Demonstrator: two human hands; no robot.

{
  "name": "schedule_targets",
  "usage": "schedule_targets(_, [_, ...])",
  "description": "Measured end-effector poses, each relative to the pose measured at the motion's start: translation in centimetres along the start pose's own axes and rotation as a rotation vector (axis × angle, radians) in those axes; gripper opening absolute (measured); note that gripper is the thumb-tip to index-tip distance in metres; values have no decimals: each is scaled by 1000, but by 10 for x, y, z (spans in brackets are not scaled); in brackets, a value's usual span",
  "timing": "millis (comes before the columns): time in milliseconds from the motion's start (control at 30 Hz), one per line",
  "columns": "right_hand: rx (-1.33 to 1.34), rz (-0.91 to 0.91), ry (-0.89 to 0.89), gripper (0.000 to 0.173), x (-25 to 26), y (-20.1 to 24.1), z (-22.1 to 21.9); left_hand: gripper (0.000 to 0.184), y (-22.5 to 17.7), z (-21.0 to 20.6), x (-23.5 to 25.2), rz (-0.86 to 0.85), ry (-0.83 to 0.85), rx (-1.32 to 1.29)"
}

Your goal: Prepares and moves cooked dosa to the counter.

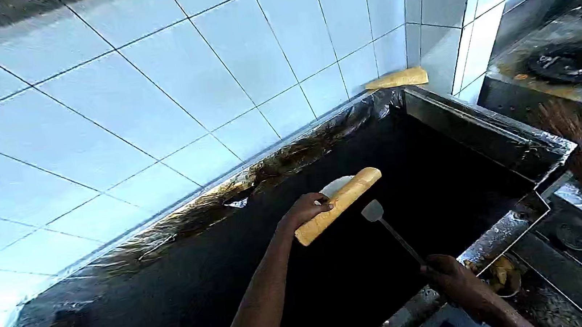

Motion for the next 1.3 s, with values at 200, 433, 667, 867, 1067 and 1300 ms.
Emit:
schedule_targets(200, [3, -6, 31, 28, -2, -7, -6, 29, -9, -24, -22, 68, 56, -372])
schedule_targets(433, [-12, 64, 54, 29, 6, 8, -12, 32, -1, -27, -38, 202, -76, -305])
schedule_targets(667, [-65, 72, 74, 29, 25, 21, -24, 31, 13, -8, -25, 17, -271, 14])
schedule_targets(867, [-68, 67, 80, 30, 26, 17, -27, 23, -19, -20, -30, -19, -316, 444])
schedule_targets(1067, [-72, 108, 1, 30, 2, 10, -4, 78, -12, -37, -33, 182, -234, 628])
schedule_targets(1300, [-31, 110, -93, 29, -40, -16, 38, 94, -5, -36, -28, 239, -234, 598])
Point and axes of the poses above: each hand's wrist, its own x-axis towards the middle knuckle, its own z-axis out of the back of the hand, y = z × x, the point moved 10 cm from there along x, towards the middle knuckle, and after that the axes turned 13 degrees about -z, right-handed, at the moved point
